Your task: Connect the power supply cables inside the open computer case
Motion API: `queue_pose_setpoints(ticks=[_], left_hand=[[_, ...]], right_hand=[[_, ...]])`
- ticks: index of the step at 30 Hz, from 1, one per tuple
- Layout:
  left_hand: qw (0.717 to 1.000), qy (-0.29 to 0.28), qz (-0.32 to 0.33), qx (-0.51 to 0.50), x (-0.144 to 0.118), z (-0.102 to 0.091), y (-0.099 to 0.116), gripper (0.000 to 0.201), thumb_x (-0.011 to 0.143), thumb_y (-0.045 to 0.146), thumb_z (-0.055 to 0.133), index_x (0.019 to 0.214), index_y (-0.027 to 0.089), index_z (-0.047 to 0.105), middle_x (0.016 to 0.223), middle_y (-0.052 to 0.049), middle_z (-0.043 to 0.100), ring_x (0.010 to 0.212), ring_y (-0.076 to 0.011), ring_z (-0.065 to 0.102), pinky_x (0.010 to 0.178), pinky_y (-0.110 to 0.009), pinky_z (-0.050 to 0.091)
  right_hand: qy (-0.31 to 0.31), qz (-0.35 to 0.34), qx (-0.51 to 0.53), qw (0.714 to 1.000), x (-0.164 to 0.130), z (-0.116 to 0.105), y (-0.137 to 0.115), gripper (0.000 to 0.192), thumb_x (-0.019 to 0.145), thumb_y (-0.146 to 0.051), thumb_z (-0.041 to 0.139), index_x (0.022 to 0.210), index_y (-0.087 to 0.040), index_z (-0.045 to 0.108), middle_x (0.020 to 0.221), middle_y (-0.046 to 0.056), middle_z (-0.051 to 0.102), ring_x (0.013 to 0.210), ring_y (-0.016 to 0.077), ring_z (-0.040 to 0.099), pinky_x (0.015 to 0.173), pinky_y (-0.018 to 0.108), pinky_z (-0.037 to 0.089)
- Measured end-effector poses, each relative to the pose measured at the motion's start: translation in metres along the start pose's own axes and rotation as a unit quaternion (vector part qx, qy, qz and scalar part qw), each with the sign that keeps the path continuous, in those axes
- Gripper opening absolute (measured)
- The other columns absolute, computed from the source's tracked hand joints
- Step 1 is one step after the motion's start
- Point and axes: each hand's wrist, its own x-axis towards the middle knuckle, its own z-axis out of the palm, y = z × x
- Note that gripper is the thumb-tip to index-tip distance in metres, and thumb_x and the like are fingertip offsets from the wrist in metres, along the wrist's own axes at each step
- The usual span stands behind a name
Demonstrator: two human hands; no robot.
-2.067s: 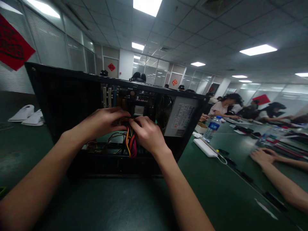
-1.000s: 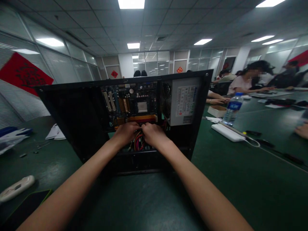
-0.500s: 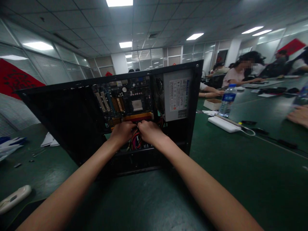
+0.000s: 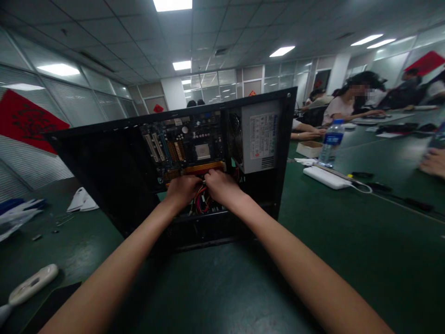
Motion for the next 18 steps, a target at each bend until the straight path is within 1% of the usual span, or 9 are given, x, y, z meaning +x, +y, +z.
queue_pose_setpoints(ticks=[3,5,9,11,13,16,18], left_hand=[[1.0,0.0,-0.005,-0.014,-0.002,-0.001,-0.002,0.027,0.097,0.036,0.049,0.102,0.023,0.073,0.104,-0.007,0.076,0.098,-0.0264,0.071,0.077,-0.032,0.052],[1.0,0.002,-0.013,-0.017,-0.004,-0.004,-0.003,0.028,0.098,0.039,0.048,0.105,0.025,0.071,0.104,-0.007,0.076,0.097,-0.0272,0.071,0.077,-0.033,0.053],[0.999,0.017,-0.039,-0.007,-0.01,-0.008,-0.002,0.026,0.096,0.032,0.047,0.109,0.024,0.068,0.104,-0.009,0.075,0.096,-0.0286,0.072,0.077,-0.036,0.053],[0.999,0.018,-0.045,-0.012,-0.012,-0.008,-0.001,0.028,0.097,0.036,0.046,0.107,0.023,0.069,0.101,-0.01,0.075,0.095,-0.0294,0.072,0.077,-0.037,0.053],[0.999,0.006,-0.047,-0.024,-0.015,-0.009,0.0,0.033,0.097,0.041,0.044,0.103,0.024,0.071,0.097,-0.01,0.075,0.094,-0.0304,0.072,0.077,-0.038,0.054],[0.998,-0.006,-0.041,-0.042,-0.017,-0.009,0.0,0.036,0.097,0.044,0.044,0.098,0.025,0.074,0.095,-0.01,0.076,0.093,-0.0305,0.072,0.077,-0.039,0.054],[0.998,-0.01,-0.035,-0.049,-0.018,-0.009,-0.001,0.038,0.096,0.047,0.044,0.097,0.025,0.075,0.094,-0.01,0.076,0.092,-0.0308,0.072,0.076,-0.04,0.054]], right_hand=[[0.052,-0.009,-0.032,0.998,0.001,-0.003,0.001,0.018,0.092,-0.011,0.053,0.105,-0.009,0.066,0.117,0.017,0.063,0.114,0.0298,0.056,0.09,0.035,0.046],[0.066,-0.013,-0.039,0.997,0.001,-0.004,0.001,0.018,0.092,-0.011,0.054,0.104,-0.01,0.066,0.118,0.017,0.063,0.114,0.0296,0.055,0.091,0.036,0.045],[0.039,0.002,-0.022,0.999,0.003,-0.001,0.001,0.019,0.092,-0.008,0.051,0.106,-0.01,0.065,0.109,0.014,0.067,0.104,0.0263,0.061,0.083,0.033,0.045],[0.024,0.013,-0.01,1.0,0.004,0.003,0.003,0.019,0.092,-0.008,0.051,0.107,-0.01,0.064,0.108,0.014,0.068,0.1,0.0249,0.063,0.078,0.031,0.044],[0.014,0.013,-0.004,1.0,0.006,0.007,0.007,0.017,0.092,-0.01,0.054,0.107,-0.011,0.062,0.108,0.014,0.069,0.098,0.0245,0.065,0.075,0.03,0.043],[-0.002,-0.012,-0.022,1.0,0.01,0.012,0.015,0.015,0.094,-0.014,0.056,0.107,-0.01,0.061,0.105,0.014,0.07,0.094,0.025,0.067,0.07,0.03,0.041],[-0.014,-0.053,-0.06,0.997,0.013,0.015,0.021,0.015,0.095,-0.013,0.053,0.107,-0.01,0.061,0.103,0.015,0.071,0.092,0.0256,0.067,0.068,0.03,0.04]])
